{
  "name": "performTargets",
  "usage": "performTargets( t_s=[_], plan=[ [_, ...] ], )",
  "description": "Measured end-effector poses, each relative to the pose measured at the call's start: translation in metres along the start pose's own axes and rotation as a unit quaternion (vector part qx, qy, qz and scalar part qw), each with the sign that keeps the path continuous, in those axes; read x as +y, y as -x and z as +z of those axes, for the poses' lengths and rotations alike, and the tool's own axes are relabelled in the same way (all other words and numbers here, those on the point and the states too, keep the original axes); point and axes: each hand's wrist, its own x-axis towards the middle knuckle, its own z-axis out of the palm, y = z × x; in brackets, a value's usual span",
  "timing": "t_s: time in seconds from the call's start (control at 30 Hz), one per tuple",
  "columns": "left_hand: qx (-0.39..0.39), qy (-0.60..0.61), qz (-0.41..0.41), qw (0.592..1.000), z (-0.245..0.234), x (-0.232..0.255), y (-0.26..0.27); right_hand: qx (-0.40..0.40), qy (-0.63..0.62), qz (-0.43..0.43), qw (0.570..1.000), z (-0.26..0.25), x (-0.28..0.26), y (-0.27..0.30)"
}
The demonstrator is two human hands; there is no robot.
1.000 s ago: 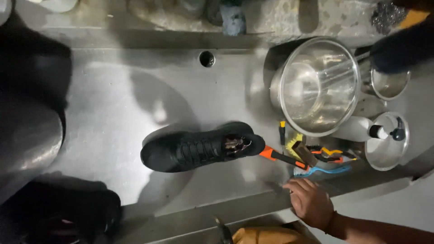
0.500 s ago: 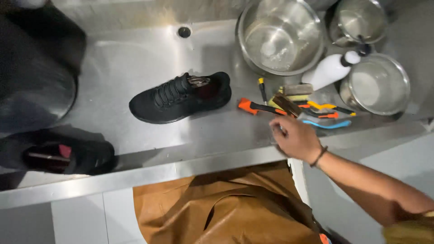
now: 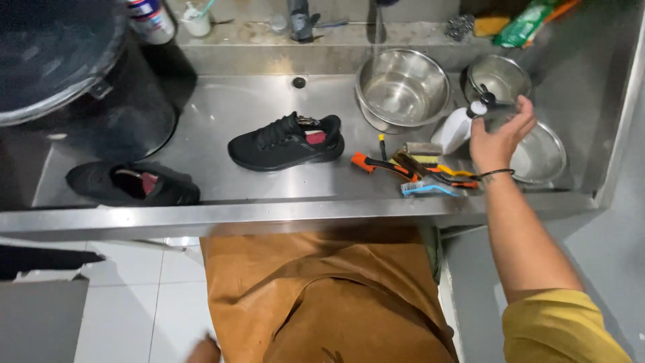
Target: The person cleans a black shoe in a sink, applying liquid soap and scrubbing the sole and upper with a yellow sponge. They rinse the shoe under running water, then apply more soap and scrub the interior and exterior with a blue brush before rinsing again.
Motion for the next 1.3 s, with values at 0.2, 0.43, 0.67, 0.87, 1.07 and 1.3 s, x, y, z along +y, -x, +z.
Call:
performTargets(
  t_s=[0.2,0.43,0.67,0.87,1.07,1.3],
  plan=[
    [0.14,0.166,0.089,0.972,-0.218,0.177,0.055,-0.149,-0.017,0.026,0.988,0.033,0.049,-0.003],
    [0.212,0.106,0.507,0.829,-0.286,0.369,0.001,-0.122,-0.032,0.052,0.991,0.046,0.048,-0.001],
    [0.172,-0.146,0.606,0.763,-0.287,0.488,-0.056,-0.009,-0.086,0.016,0.996,0.031,0.048,0.001],
    [0.188,-0.174,0.632,0.731,-0.288,0.482,-0.075,0.079,-0.233,-0.075,0.966,0.017,0.032,-0.001],
    [0.213,-0.07,0.582,0.782,-0.273,0.485,-0.087,-0.025,-0.318,0.022,0.948,0.027,-0.062,0.023],
    [0.159,0.263,0.384,0.87,-0.28,0.478,-0.055,-0.204,-0.387,-0.106,0.893,0.067,-0.17,0.033]
  ],
)
